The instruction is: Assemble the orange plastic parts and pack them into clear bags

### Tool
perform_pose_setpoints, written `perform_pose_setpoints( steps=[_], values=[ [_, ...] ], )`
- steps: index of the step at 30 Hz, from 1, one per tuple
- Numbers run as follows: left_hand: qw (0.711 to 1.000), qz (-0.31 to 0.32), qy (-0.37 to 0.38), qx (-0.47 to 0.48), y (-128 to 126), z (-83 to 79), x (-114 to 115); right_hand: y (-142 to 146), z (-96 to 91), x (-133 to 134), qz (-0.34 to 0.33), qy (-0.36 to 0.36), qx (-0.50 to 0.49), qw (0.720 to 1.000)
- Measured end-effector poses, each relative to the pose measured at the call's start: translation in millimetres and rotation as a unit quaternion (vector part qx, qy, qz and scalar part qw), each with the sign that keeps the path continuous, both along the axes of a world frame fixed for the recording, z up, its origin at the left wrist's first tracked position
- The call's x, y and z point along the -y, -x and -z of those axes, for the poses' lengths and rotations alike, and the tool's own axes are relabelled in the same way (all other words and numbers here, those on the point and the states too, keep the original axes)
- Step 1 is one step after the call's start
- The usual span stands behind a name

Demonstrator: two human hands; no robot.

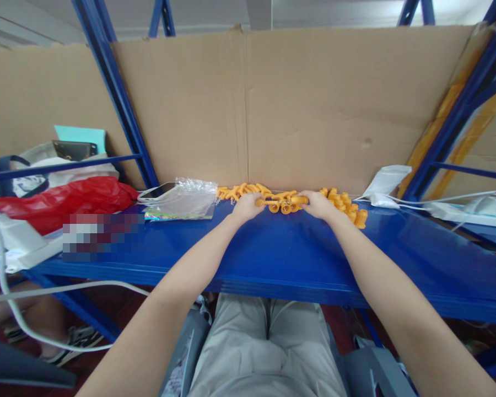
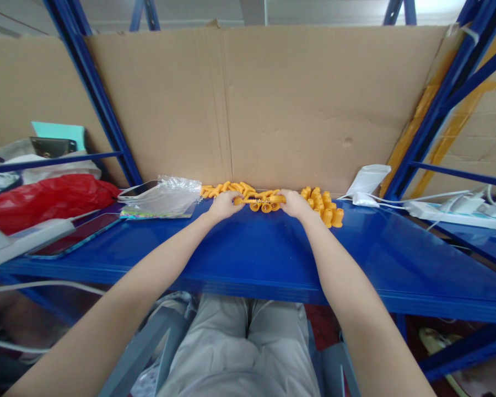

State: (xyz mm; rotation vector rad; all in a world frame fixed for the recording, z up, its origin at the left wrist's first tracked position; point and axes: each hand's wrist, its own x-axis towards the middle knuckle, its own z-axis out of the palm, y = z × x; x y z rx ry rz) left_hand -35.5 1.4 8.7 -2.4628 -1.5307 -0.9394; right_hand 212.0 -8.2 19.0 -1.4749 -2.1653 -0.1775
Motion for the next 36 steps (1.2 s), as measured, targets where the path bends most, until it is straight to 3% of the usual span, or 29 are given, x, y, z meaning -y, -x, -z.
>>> perform_pose_setpoints(
  steps=[10, 16, 20, 31, 36],
  values=[
    [1.000, -0.026, 0.010, -0.014, -1.1, 0.0, 2.1, 7.9, -1.5, 3.9, -0.016, 0.012, -0.003, 1.000],
    [1.000, -0.017, -0.017, -0.003, -5.2, 1.7, 3.8, 12.8, 4.0, -1.6, -0.083, -0.013, -0.003, 0.996],
    [0.999, -0.019, -0.033, 0.019, -6.0, 1.9, 4.1, 14.3, 4.7, -2.9, -0.087, -0.026, -0.013, 0.996],
    [0.993, -0.016, 0.062, 0.096, -5.1, 4.3, 2.0, 13.6, 9.4, -6.5, -0.095, -0.040, -0.014, 0.995],
    [0.994, -0.025, 0.057, 0.093, -5.2, 2.4, 2.9, 11.6, 9.2, -8.1, -0.075, -0.034, -0.063, 0.995]
  ],
)
